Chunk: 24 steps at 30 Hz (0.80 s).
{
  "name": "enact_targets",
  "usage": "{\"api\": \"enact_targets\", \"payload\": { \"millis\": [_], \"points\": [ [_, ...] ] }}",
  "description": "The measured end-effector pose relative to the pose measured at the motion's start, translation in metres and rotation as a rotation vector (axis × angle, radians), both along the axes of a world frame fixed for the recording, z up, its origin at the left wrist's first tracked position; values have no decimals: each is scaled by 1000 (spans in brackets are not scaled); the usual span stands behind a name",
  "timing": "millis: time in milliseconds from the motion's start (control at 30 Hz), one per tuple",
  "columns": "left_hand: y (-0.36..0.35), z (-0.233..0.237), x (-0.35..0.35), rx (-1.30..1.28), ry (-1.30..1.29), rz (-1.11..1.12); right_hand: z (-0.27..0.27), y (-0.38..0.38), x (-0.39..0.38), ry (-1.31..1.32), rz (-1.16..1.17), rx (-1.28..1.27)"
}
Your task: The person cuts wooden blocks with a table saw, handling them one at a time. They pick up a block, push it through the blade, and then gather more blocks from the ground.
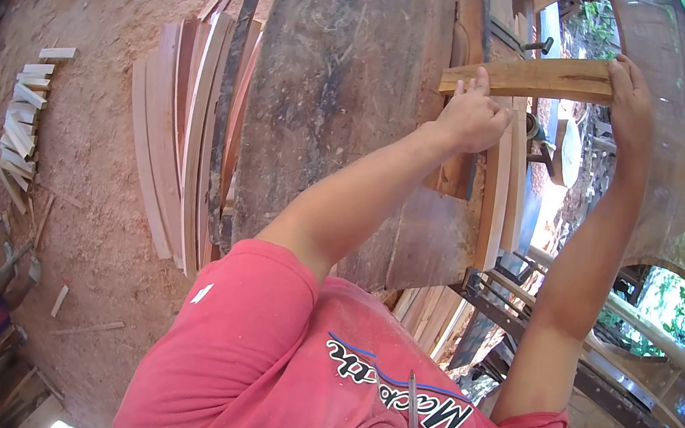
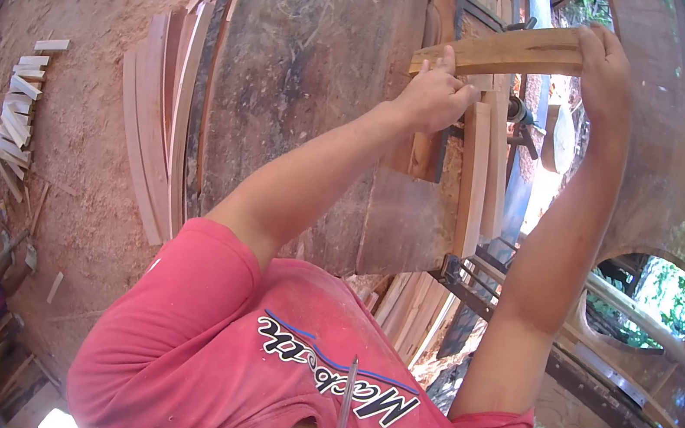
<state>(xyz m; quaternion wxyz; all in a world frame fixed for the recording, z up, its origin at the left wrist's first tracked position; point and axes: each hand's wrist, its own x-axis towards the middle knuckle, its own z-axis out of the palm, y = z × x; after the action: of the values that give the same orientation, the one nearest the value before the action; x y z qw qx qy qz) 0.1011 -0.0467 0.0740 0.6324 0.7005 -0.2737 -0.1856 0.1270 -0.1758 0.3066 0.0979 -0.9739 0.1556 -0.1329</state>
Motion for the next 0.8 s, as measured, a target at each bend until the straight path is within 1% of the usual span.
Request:
{"api": "enact_targets", "payload": {
  "millis": [133, 200, 267, 333, 367, 400, 433, 467, 500, 533, 567, 633, 700, 767, 800],
  "points": [
    [-1, -2, -2, 10, -32, 13, 4, 11, -17, 20, 6, -98],
    [0, -4, -9, 31, -41, -6, -4, 17, -46, -65, 4, -113],
    [6, -4, -17, 51, -54, -29, -6, 41, -85, -86, -83, -110],
    [17, -7, -29, 60, 2, -99, -10, 58, -126, -63, -132, -24],
    [22, -8, -35, 59, -4, -118, -22, 59, -150, -120, -139, 28],
    [26, -11, -41, 10, 53, -150, -25, 68, -172, -90, -196, 65],
    [29, -12, -43, -39, 105, -180, -33, 82, -193, -139, -185, 60],
    [21, -35, -48, -44, 35, -182, -39, 93, -215, -101, -274, 196],
    [27, -34, -52, -40, 16, -205, -45, 106, -234, -35, -377, 239],
    [35, -33, -60, -43, 133, -217, -64, 101, -259, -45, -338, 331],
    [42, -30, -64, -43, 245, -228, -77, 107, -279, -54, -313, 283],
    [47, -40, -78, 24, 232, -260, -108, 125, -315, -31, -285, 238],
    [55, -48, -96, 79, 357, -324, -148, 134, -353, -20, -307, 254],
    [60, -57, -122, 111, 304, -339, -184, 141, -385, 69, -405, 414],
    [64, -61, -137, 126, 269, -330, -190, 147, -397, 48, -424, 428]
  ]
}}
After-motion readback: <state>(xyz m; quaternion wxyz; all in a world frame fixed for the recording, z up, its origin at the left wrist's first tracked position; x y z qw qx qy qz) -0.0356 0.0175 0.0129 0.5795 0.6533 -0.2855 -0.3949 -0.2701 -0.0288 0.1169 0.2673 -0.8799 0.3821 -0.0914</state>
